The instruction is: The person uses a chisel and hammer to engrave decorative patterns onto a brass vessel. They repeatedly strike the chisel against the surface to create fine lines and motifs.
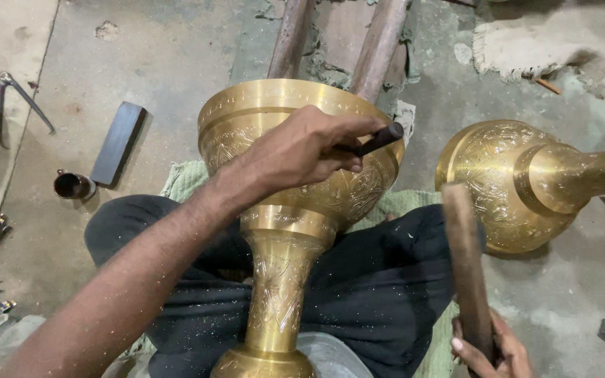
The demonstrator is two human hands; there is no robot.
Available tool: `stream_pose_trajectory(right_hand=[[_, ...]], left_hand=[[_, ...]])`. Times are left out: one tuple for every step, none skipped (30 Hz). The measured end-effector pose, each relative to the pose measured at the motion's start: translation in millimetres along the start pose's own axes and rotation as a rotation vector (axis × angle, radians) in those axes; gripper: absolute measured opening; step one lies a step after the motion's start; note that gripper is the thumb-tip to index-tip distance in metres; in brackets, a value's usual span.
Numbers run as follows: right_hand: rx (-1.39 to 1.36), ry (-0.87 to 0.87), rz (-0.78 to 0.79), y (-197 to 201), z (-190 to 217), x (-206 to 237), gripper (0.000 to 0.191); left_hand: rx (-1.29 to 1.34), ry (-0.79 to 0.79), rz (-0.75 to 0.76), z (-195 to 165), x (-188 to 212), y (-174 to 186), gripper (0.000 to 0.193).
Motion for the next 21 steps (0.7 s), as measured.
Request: stream_pose_trajectory(right_hand=[[-0.082, -0.013, 0.053, -2, 8, -4, 0.065], [-0.164, -0.025, 0.105, -3, 16, -9, 0.068], [-0.246, -0.039, 0.155, -5, 23, -13, 0.071], [-0.146, 0.02, 0.054, -5, 30, -19, 0.066], [-0.045, 0.078, -0.045, -6, 35, -25, 0.062], [0.058, 0.132, -0.146, -6, 40, -29, 0.058], [-0.024, 0.17, -0.1, -9, 45, -33, 0.063], [-0.105, 0.21, -0.05, -13, 50, -38, 0.069], [-0.185, 0.248, 0.002, -15, 56, -42, 0.075], [-0.302, 0.22, 0.03, -14, 61, -46, 0.065], [-0.421, 0.193, 0.055, -12, 66, -50, 0.057], [-0.539, 0.164, 0.08, -13, 72, -55, 0.049], [-0.487, 0.213, 0.075, -12, 80, -58, 0.045], [-0.434, 0.26, 0.069, -10, 89, -60, 0.041], [-0.379, 0.305, 0.063, -9, 98, -62, 0.038], [-0.309, 0.286, 0.024, -8, 105, -66, 0.037], [-0.239, 0.269, -0.013, -6, 112, -69, 0.035], [-0.17, 0.25, -0.05, -6, 118, -71, 0.034], [-0.087, 0.314, -0.102, -5, 127, -71, 0.034], [-0.002, 0.379, -0.151, -5, 135, -69, 0.034], [0.082, 0.445, -0.2, -6, 144, -69, 0.035]], left_hand=[[-0.016, -0.014, -0.004, -1, 0, 0, 0.046], [-0.033, -0.03, -0.01, -2, -1, -1, 0.046], [-0.033, -0.034, -0.007, -3, -1, -2, 0.047], [-0.031, -0.039, -0.004, -4, -2, -2, 0.048], [-0.031, -0.041, -0.003, -5, -2, -3, 0.049], [-0.042, -0.058, -0.006, -6, -2, -3, 0.048], [-0.054, -0.076, -0.008, -6, -3, -3, 0.048], [-0.069, -0.094, -0.012, -7, -3, -3, 0.048], [-0.073, -0.092, -0.005, -6, -2, -3, 0.047], [-0.075, -0.091, 0.005, -6, -2, -3, 0.046], [-0.078, -0.093, 0.016, -5, -2, -3, 0.045], [-0.089, -0.103, 0.016, -6, -1, -4, 0.047], [-0.1, -0.114, 0.014, -6, 0, -4, 0.049], [-0.108, -0.122, 0.013, -6, 0, -4, 0.051], [-0.117, -0.104, 0.027, -6, 2, -5, 0.051], [-0.128, -0.088, 0.041, -5, 3, -6, 0.051], [-0.141, -0.073, 0.053, -4, 3, -7, 0.051], [-0.131, -0.104, 0.024, -6, 4, -6, 0.051], [-0.12, -0.133, -0.004, -8, 5, -6, 0.051], [-0.109, -0.161, -0.034, -9, 6, -5, 0.051], [-0.104, -0.164, -0.041, -9, 7, -5, 0.05]])
Point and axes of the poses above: each hand's wrist, its own x-axis away from the middle knuckle, its own y-axis out of the back of the hand, z = x × y, the point moved 4 cm from there along -x, towards the middle knuckle, and after that the axes turned 11 degrees about -z, right-handed, at the moved point
